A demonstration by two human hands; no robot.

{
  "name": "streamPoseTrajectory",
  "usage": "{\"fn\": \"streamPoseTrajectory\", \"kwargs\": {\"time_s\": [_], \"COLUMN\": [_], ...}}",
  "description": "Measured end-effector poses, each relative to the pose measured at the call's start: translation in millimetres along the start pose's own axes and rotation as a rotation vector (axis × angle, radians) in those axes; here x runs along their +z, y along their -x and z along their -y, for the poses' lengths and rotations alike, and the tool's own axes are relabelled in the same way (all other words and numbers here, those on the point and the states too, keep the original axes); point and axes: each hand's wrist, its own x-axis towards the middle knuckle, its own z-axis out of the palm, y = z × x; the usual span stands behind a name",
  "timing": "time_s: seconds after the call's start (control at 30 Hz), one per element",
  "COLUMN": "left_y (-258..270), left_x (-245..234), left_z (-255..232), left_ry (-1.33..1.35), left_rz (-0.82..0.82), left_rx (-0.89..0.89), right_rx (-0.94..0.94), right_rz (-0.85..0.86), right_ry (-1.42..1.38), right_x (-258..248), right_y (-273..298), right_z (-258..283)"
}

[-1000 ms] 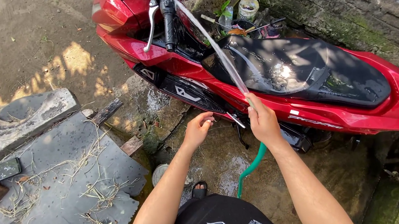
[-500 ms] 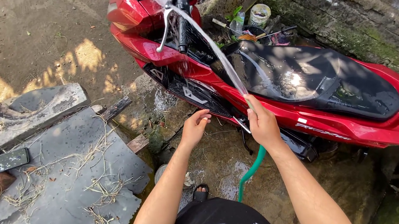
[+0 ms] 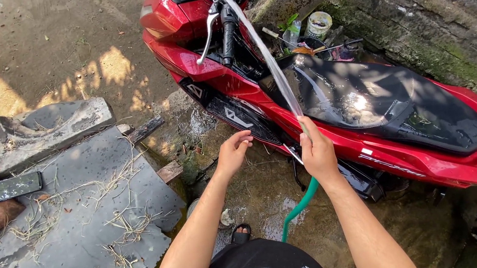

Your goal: Wash a red motorcycle using a water hose and a cloth.

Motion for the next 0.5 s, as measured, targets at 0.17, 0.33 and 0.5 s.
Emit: {"fn": "streamPoseTrajectory", "kwargs": {"time_s": [0.17, 0.33, 0.5], "left_y": [-8, -9, -5], "left_x": [3, 6, 7], "left_z": [6, 7, 7], "left_ry": [0.042, 0.096, 0.058], "left_rz": [0.005, 0.012, 0.017], "left_rx": [0.032, 0.061, 0.041], "right_rx": [-0.035, -0.042, 0.022], "right_rz": [-0.014, -0.013, 0.066], "right_ry": [-0.015, 0.006, 0.0], "right_x": [0, 1, 5], "right_y": [2, 6, 11], "right_z": [-2, -2, 15]}}
